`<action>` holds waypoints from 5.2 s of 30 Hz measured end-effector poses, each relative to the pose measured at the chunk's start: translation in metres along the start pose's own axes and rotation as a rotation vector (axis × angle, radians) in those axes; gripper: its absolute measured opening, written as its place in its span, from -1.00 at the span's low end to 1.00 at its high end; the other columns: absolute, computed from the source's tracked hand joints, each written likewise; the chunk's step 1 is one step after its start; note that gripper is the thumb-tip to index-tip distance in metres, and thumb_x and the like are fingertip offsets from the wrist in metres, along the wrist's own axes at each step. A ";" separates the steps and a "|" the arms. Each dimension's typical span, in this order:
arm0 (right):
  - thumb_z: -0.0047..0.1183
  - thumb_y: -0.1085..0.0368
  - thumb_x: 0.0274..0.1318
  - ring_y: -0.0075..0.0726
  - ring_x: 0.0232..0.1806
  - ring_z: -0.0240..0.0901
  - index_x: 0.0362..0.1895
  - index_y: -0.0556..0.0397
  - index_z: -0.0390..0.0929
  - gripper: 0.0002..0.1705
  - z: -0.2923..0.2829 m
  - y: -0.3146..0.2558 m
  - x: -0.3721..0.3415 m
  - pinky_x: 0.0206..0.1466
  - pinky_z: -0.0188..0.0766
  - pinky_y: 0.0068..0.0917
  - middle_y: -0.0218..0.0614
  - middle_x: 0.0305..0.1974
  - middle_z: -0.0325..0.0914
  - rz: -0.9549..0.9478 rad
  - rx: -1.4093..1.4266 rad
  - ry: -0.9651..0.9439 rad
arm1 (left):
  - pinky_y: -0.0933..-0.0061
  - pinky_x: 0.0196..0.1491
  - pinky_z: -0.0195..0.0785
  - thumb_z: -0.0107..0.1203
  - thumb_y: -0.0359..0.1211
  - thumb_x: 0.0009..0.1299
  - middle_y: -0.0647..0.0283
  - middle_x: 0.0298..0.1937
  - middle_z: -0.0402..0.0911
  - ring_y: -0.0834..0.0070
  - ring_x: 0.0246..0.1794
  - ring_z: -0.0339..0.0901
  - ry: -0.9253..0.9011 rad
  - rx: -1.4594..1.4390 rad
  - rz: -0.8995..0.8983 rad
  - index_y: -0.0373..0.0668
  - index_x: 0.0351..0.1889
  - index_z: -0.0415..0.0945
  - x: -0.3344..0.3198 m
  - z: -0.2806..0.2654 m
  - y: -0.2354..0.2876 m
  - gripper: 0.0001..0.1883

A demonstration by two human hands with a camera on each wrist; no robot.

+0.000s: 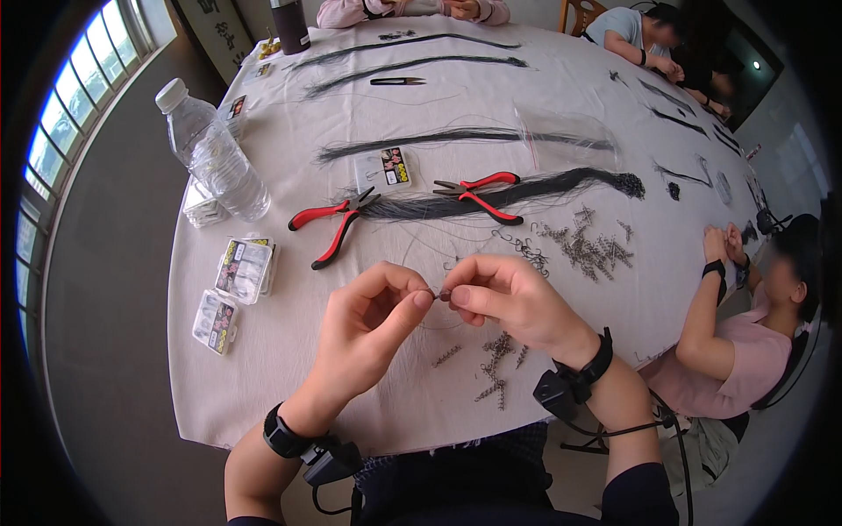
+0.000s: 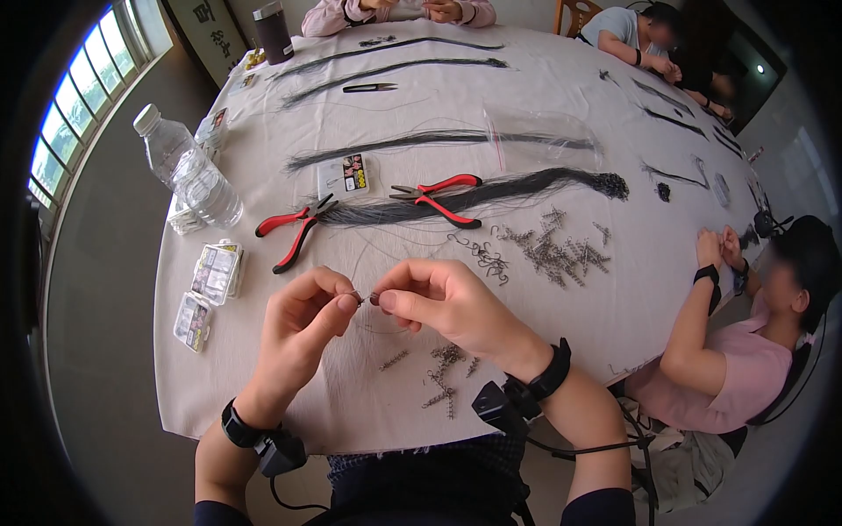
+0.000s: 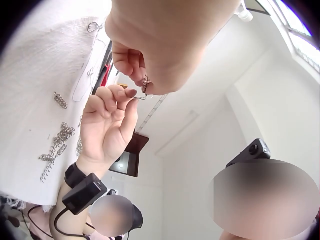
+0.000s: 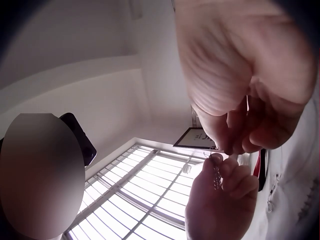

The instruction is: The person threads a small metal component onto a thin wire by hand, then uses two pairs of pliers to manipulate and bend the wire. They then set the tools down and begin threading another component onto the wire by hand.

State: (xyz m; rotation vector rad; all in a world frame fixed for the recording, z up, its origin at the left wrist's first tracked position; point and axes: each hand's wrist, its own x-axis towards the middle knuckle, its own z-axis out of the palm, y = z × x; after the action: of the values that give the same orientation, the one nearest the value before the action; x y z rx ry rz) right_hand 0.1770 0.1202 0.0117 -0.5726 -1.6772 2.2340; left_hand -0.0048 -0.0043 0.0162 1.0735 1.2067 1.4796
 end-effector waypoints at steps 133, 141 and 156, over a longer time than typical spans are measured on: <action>0.19 0.27 0.34 -0.78 -0.37 0.31 -0.16 0.14 0.65 -0.82 0.000 -0.002 -0.003 -0.30 0.25 -0.72 -0.58 -0.36 0.51 -0.175 0.034 0.196 | 0.60 -0.21 0.38 0.21 -0.47 0.46 0.28 -0.25 0.60 0.65 -0.32 0.51 0.025 0.229 0.149 -0.29 -0.13 0.63 -0.003 0.006 -0.008 -0.91; 0.17 0.30 0.38 -0.79 -0.33 0.31 -0.15 0.16 0.62 -0.84 0.003 -0.006 -0.007 -0.27 0.27 -0.70 -0.57 -0.33 0.52 -0.242 -0.104 0.183 | 0.60 -0.20 0.37 0.19 -0.49 0.46 0.32 -0.28 0.55 0.67 -0.32 0.49 -0.041 0.284 0.079 -0.28 -0.07 0.68 -0.004 0.006 0.001 -0.86; 0.16 0.33 0.37 -0.70 -0.21 0.40 -0.14 0.17 0.60 -0.86 0.006 -0.004 -0.006 -0.11 0.41 -0.63 -0.48 -0.26 0.58 -0.340 -0.272 0.129 | 0.65 -0.21 0.27 0.16 -0.38 0.55 0.46 -0.27 0.56 0.78 -0.29 0.40 -0.026 -0.067 -0.093 -0.26 -0.10 0.60 -0.006 0.003 -0.002 -0.87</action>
State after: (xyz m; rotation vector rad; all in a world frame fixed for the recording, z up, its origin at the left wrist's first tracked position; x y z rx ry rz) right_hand 0.1801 0.1136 0.0174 -0.4414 -1.8638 1.7136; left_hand -0.0001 -0.0094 0.0142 0.9761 1.1657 1.4202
